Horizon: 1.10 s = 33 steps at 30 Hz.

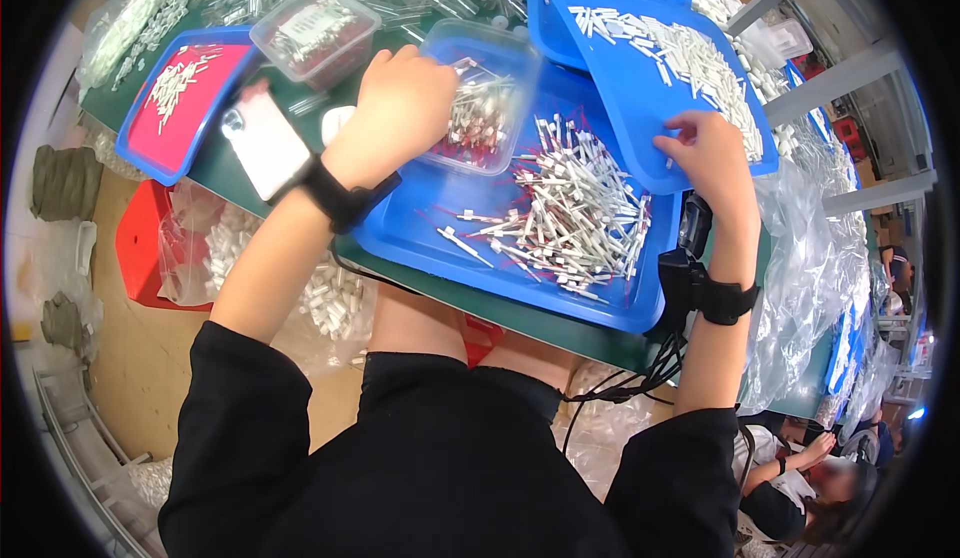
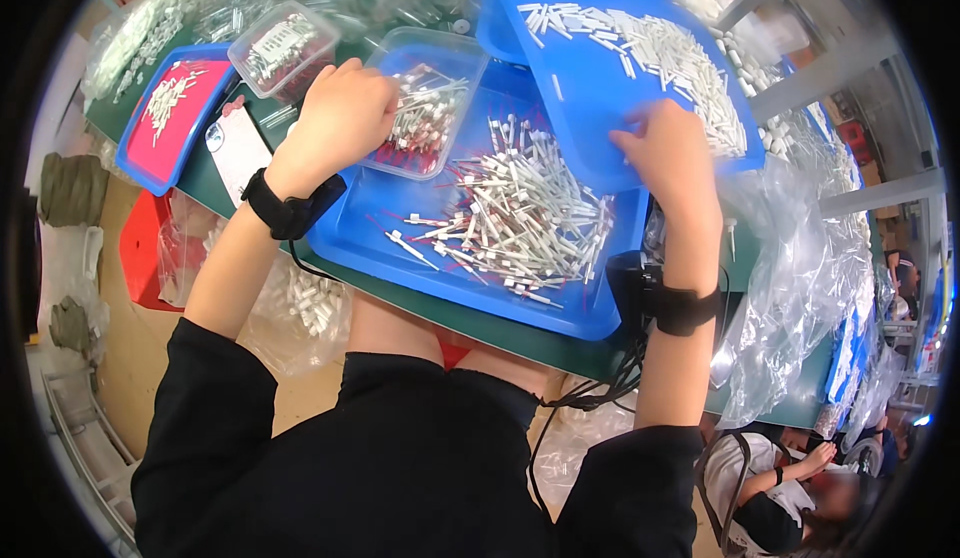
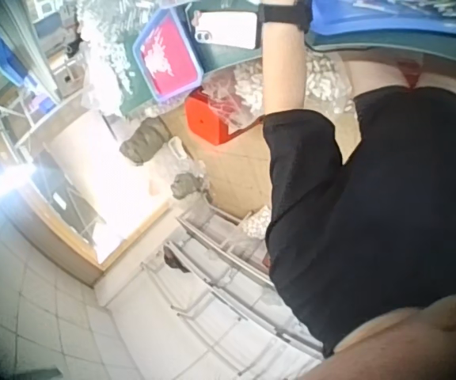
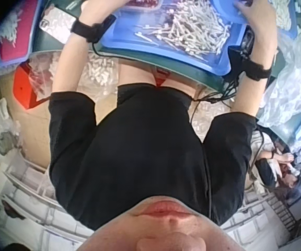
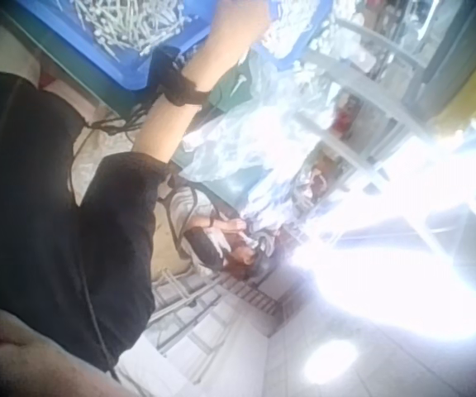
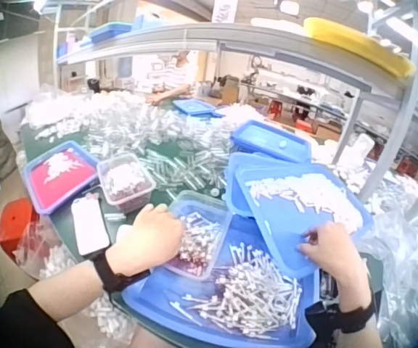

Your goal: The person sits at a workstation and repeatedly picks small white cylindrical components from a blue tray. They insert these components into small clear plastic containers and then place the filled containers into a larger blue bin. The process is repetitive and involves handling small parts by hand.

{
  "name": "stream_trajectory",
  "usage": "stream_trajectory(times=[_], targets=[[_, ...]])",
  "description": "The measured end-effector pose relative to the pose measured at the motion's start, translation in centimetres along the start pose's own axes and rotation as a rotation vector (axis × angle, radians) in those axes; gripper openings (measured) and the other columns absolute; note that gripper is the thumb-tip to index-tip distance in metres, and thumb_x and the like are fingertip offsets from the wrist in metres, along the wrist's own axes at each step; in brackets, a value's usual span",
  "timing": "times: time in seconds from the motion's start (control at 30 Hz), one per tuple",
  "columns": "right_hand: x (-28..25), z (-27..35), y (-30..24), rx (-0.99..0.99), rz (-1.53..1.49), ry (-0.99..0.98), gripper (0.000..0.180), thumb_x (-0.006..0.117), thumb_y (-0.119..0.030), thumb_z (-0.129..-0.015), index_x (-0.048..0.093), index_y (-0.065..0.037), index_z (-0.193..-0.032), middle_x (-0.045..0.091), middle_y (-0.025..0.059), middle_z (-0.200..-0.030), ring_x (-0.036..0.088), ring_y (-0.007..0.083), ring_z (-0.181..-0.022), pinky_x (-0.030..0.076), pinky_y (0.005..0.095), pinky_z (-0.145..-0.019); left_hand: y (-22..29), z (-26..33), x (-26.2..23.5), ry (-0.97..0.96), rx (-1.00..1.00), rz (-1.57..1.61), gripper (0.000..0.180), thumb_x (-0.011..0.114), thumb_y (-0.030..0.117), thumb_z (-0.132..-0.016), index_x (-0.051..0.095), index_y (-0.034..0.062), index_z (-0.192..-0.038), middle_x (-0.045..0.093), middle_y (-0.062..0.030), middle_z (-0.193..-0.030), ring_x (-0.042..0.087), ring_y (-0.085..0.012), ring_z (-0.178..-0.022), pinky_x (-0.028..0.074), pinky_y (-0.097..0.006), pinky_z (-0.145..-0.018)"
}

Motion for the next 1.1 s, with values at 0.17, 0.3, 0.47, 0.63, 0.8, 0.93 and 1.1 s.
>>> stream_trajectory(times=[0.17, 0.3, 0.47, 0.63, 0.8, 0.93, 1.1], targets=[[1.1, -0.3, 0.7, -0.09, -0.157, -0.004, 0.029, 0.078, -0.018, -0.073, 0.073, 0.001, -0.094, 0.071, 0.0155, -0.079, 0.07, 0.0245, -0.074, 0.053, 0.0344, -0.068, -0.2, 0.1, -1.7, 0.125, -0.09, 0.275, 0.007, 0.064, 0.009, -0.084, 0.065, 0.0028, -0.081, 0.067, -0.0097, -0.077, 0.064, -0.0268, -0.073, 0.05, -0.037, -0.069], [0.5, 1.2, -0.4, 0.016, 0.261, 0.244, 0.026, 0.078, -0.023, -0.074, 0.074, 0.0, -0.085, 0.071, 0.015, -0.077, 0.07, 0.0272, -0.073, 0.053, 0.0361, -0.069, 1.0, 1.8, -6.1, 0.199, -0.151, 0.745, 0.009, 0.066, 0.008, -0.088, 0.069, 0.0005, -0.092, 0.069, -0.0074, -0.079, 0.064, -0.0155, -0.071, 0.049, -0.027, -0.066], [1.5, 1.4, 0.2, 0.216, 0.204, 0.038, 0.027, 0.075, -0.027, -0.076, 0.071, -0.003, -0.086, 0.071, 0.0167, -0.082, 0.068, 0.0347, -0.078, 0.053, 0.0425, -0.072, 3.4, 4.6, -8.4, 0.215, -0.172, 1.087, 0.018, 0.066, 0.0, -0.089, 0.071, -0.0003, -0.106, 0.071, -0.0034, -0.085, 0.06, -0.006, -0.07, 0.047, -0.02, -0.064], [0.3, 2.8, -1.6, -0.043, -0.152, 0.253, 0.017, 0.071, -0.018, -0.084, 0.068, -0.003, -0.09, 0.072, 0.0144, -0.084, 0.071, 0.0279, -0.079, 0.054, 0.0358, -0.072, 5.2, 5.8, -9.5, 0.236, -0.103, 1.224, 0.017, 0.069, -0.001, -0.085, 0.071, 0.0005, -0.102, 0.073, -0.0082, -0.086, 0.069, -0.0114, -0.075, 0.051, -0.023, -0.065], [-2.8, 9.0, -9.3, -0.222, -0.843, 0.029, 0.01, 0.063, -0.001, -0.09, 0.063, 0.005, -0.098, 0.069, 0.0095, -0.085, 0.068, 0.0138, -0.079, 0.052, 0.0246, -0.073, 6.2, 6.7, -10.4, 0.301, -0.019, 1.163, 0.016, 0.072, -0.006, -0.078, 0.072, -0.0009, -0.093, 0.073, -0.0099, -0.086, 0.067, -0.0158, -0.073, 0.051, -0.026, -0.065], [-1.8, 11.1, -9.3, -0.129, -1.147, 0.027, 0.009, 0.061, 0.0, -0.09, 0.062, 0.007, -0.097, 0.066, 0.0103, -0.084, 0.067, 0.0168, -0.075, 0.057, 0.0307, -0.072, 7.2, 6.8, -10.5, 0.34, 0.043, 1.097, 0.017, 0.073, -0.008, -0.076, 0.073, -0.0006, -0.091, 0.072, -0.0089, -0.082, 0.067, -0.0175, -0.07, 0.05, -0.027, -0.062], [-1.5, 11.8, -8.3, -0.151, -1.251, -0.018, 0.011, 0.062, 0.005, -0.089, 0.064, 0.008, -0.099, 0.067, 0.0122, -0.09, 0.067, 0.0167, -0.078, 0.056, 0.0293, -0.072, 7.7, 7.1, -10.7, 0.372, 0.091, 1.012, 0.019, 0.072, -0.009, -0.073, 0.074, 0.0, -0.091, 0.071, -0.0077, -0.081, 0.065, -0.019, -0.068, 0.05, -0.027, -0.06]])
Point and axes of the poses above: each hand's wrist, its own z-axis away from the middle knuckle, its own x-axis out of the palm, y = z × x, the point moved 3 cm from there along -z, towards the middle knuckle
